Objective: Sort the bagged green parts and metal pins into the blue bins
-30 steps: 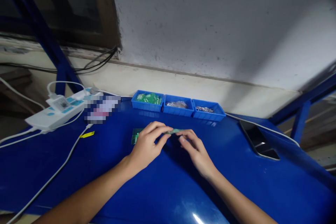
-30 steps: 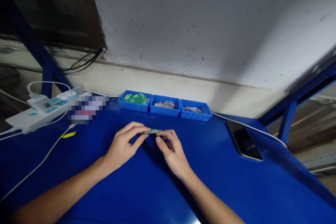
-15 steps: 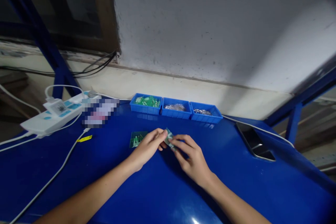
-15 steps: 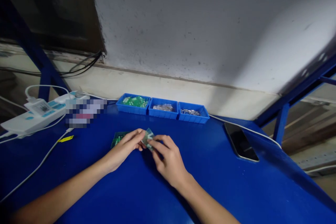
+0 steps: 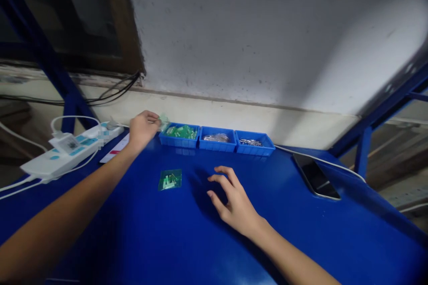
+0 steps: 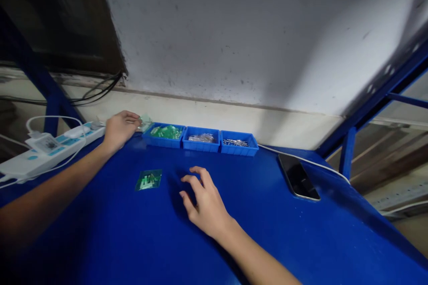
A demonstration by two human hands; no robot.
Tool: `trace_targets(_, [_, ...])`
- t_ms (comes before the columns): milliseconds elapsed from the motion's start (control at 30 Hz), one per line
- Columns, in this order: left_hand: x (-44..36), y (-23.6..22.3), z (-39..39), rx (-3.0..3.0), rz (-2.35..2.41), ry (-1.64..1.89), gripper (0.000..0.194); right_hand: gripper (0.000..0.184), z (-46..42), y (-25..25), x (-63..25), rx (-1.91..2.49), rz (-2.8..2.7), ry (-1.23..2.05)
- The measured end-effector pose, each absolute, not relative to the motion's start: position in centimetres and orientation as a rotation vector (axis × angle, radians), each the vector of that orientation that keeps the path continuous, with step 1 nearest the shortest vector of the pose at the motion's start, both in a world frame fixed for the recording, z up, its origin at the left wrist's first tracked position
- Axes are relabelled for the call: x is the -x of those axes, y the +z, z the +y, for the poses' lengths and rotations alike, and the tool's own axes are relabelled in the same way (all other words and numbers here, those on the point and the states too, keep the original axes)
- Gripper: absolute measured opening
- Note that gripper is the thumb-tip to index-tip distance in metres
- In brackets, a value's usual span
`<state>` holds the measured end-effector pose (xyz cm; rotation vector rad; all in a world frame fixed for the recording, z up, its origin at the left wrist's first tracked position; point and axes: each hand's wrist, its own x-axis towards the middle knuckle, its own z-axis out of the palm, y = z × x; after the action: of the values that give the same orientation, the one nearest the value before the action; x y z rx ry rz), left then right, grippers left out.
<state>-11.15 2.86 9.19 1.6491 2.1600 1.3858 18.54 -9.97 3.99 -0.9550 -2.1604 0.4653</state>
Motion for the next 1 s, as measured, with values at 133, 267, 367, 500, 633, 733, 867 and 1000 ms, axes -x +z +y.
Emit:
trace_targets(133, [11.2,9.6,4.1,-1.954,2.417,1.08,0.017,0.029,-9.8,3.8,-18.6,0.975,-2.177,0.458])
trace_targets(267, [8.2,8.0,4.1,-2.091,2.487,0.664,0.021,0.033,-9.6,3.6,-18.7,0.99,-2.202,0.48])
trace_targets(367, [6.5,7.4,3.8,-2.068,2.485,0.592,0.026,0.034,-9.4,3.5,-18.8,1.011,-2.244,0.49])
trace_targets(500, [6.1,6.9,1.3,-2.294,2.259,0.817,0.031,0.034,-9.2,3.4,-18.9,1.04,-2.296,0.496])
trace_targets(633, [7.7,5.9,-3.2,-2.237,1.987,0.509,0.029,0.032,-9.2,3.3,-18.9,1.021,-2.336,0.492])
trace_targets(733, [9.1,5.0,-5.9,-2.16,1.778,0.235,0.036,0.029,-9.2,3.2,-18.9,1.019,-2.37,0.471])
trace_targets(867, [8.3,3.4,-7.3,-2.02,1.875,0.574,0.027,0.024,-8.9,3.1,-18.6,0.992,-2.357,0.511])
trace_targets(1000, [4.7,3.4,-7.8,-1.99,1.679,1.014,0.017,0.026,-8.5,3.0,-17.9,1.065,-2.074,0.856])
